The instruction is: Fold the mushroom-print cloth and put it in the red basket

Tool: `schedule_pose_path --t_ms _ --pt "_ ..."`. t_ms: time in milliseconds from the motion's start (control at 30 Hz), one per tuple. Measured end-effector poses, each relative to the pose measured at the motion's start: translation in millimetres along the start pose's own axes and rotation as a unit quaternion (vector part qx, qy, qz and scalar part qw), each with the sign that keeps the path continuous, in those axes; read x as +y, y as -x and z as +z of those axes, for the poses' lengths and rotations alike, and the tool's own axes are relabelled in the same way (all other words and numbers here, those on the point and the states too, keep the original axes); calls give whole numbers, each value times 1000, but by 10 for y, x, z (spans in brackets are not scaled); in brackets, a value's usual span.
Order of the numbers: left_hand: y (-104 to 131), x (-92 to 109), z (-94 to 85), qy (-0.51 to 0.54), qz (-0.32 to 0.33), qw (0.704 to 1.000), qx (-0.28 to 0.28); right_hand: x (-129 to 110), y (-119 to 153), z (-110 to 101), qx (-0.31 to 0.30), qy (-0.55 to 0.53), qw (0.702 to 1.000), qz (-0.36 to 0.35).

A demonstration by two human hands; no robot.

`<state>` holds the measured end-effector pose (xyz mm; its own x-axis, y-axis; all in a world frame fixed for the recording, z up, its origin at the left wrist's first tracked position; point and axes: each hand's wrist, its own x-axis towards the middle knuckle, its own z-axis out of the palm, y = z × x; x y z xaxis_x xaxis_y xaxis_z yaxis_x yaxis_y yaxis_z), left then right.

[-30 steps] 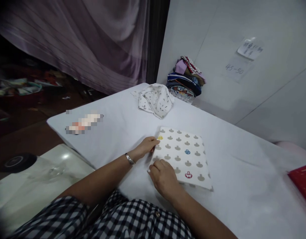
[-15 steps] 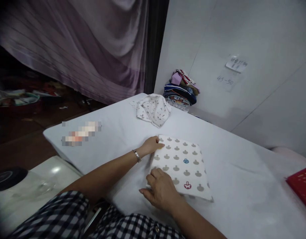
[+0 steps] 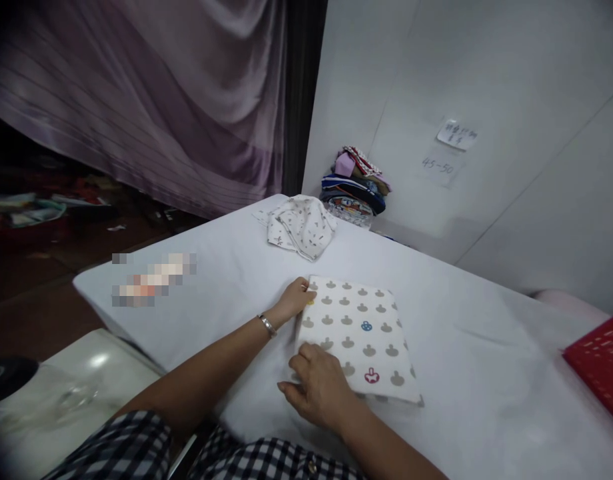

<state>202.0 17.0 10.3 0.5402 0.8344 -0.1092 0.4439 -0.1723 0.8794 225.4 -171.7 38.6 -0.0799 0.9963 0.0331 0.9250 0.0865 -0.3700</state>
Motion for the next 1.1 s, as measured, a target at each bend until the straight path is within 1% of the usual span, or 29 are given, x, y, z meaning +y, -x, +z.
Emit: schedule_pose_path --t_ms 200,333,467,500,567,633,700,767,800,867,933,1000,1067,1100 --pt "128 84 -6 -26 37 999 13 -52 102 -17 17 -28 999 -18" --pt "166 50 39 -96 67 992 36 -84 160 -91 26 -59 998 -25" --pt "169 1 97 -152 82 984 45 29 138 -240 45 -150 987 -41" --pt "168 -6 107 -160 87 982 51 81 122 -262 58 -153 986 -37" --pt "166 -16 119 -179 104 976 73 189 90 -254 79 -109 991 -25" --pt "162 -24 122 -198 121 968 95 276 72 -172 63 -33 997 -25" --pt "157 -33 118 -207 123 966 99 320 76 -59 22 17 999 -27" --pt "154 -42 111 -208 113 967 90 326 92 13 -4 28 999 -27" --pt "155 -45 107 -210 107 968 84 325 96 17 -11 22 999 -26" --pt "159 -46 101 -220 95 968 76 340 73 -43 -14 -16 999 -30" --pt "169 -39 96 -230 90 966 72 409 -17 -167 13 -71 997 -23" --pt "181 -29 92 -235 90 965 69 537 -184 -308 77 -105 992 1" --pt "193 -18 89 -235 88 966 65 694 -406 -427 150 -93 984 34" --pt "197 -13 87 -234 87 966 64 767 -526 -471 176 -73 980 52"
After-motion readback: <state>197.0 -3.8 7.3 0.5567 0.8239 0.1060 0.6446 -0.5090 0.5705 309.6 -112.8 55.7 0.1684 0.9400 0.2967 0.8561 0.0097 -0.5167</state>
